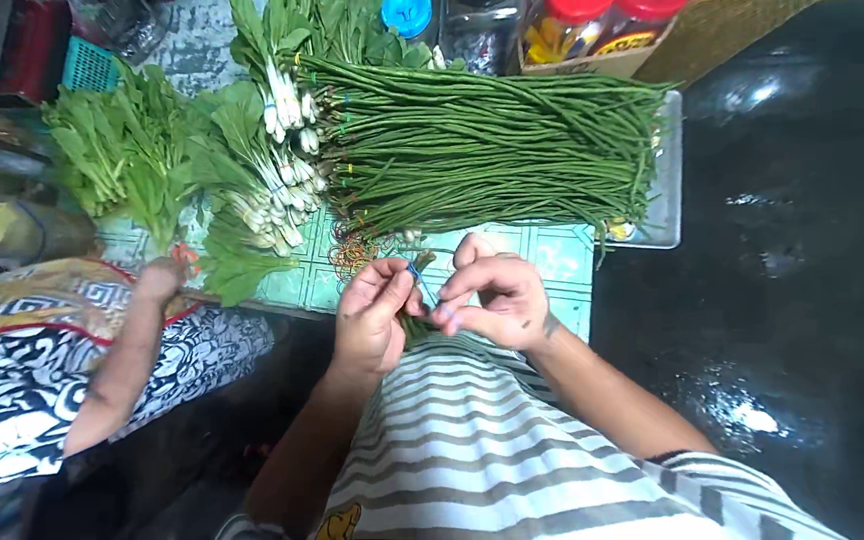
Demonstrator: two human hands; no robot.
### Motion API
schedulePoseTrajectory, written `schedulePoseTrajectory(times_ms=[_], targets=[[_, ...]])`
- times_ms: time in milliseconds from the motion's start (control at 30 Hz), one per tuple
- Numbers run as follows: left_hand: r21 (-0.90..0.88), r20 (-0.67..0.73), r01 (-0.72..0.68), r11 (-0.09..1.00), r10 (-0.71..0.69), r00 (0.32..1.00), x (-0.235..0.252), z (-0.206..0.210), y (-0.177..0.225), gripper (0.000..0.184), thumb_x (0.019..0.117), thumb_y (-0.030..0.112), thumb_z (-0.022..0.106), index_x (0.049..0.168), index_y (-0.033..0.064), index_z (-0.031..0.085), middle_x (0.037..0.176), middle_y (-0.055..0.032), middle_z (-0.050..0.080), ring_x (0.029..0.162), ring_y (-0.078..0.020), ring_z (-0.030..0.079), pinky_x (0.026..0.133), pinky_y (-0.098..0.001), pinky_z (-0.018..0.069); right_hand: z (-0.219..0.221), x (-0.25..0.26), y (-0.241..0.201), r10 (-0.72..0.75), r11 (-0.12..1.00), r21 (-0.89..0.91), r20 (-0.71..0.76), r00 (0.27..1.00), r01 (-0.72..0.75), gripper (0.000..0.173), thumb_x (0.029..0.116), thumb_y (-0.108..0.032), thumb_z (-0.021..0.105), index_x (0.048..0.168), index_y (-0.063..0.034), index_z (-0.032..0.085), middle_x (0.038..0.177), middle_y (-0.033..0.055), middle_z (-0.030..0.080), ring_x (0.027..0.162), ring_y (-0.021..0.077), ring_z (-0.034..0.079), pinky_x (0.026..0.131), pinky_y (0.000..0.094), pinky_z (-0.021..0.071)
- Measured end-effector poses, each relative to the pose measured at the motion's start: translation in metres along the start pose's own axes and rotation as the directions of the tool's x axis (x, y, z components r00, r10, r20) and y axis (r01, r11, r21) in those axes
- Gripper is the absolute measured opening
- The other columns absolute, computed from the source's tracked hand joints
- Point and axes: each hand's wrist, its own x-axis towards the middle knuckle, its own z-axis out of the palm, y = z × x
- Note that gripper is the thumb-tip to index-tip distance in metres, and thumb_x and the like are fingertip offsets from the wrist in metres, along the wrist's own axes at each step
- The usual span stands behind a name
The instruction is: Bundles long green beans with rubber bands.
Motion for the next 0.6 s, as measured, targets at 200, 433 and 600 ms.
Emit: schedulePoseTrajectory(times_ms=[200, 433, 600], targets=[[-0.310, 0.215, -0.007, 0.951, 0.078, 0.974, -0.003, -0.002, -0.013, 0.015, 0.0983, 0.020, 0.068, 0.112, 0.0143, 0.068, 0.091, -0.0044, 0.066, 0.081, -0.0147, 0.064, 0.079, -0.0334, 0.0552, 0.033, -0.011, 0.019, 0.255, 0.395, 0.903, 0.071, 0.964, -0.171, 0.041, 0.1037, -0.026, 0.060, 0.144, -0.0313, 0.055, 0.128, 0.0111, 0.067, 0.101, 0.0233, 0.071, 0.089, 0.0379, 0.0599], [0.503, 0.256, -0.494, 0.709, 0.423, 0.869, 0.005, 0.001, 0.011, 0.021, 0.0901, 0.001, 0.075, 0.110, 0.0033, 0.069, 0.104, -0.0076, 0.071, 0.089, -0.0162, 0.070, 0.076, -0.0325, 0.0637, 0.013, 0.017, -0.010, 0.249, 0.870, 0.439, 0.006, 0.968, -0.226, 0.075, 0.0865, -0.015, 0.081, 0.150, -0.0141, 0.040, 0.109, 0.0083, 0.071, 0.100, 0.0177, 0.069, 0.089, 0.0344, 0.0591], [0.657, 0.252, -0.495, 0.568, 0.454, 0.855, 0.006, 0.002, 0.001, 0.018, 0.0848, -0.001, 0.076, 0.102, 0.0026, 0.071, 0.098, -0.0058, 0.071, 0.085, -0.0161, 0.070, 0.074, -0.0331, 0.0645, -0.003, 0.020, -0.009, -0.022, 0.982, -0.187, -0.055, 0.998, 0.011, 0.036, 0.0787, -0.019, 0.089, 0.109, -0.0094, 0.073, 0.092, -0.0017, 0.069, 0.090, 0.0107, 0.063, 0.083, 0.0294, 0.0548]])
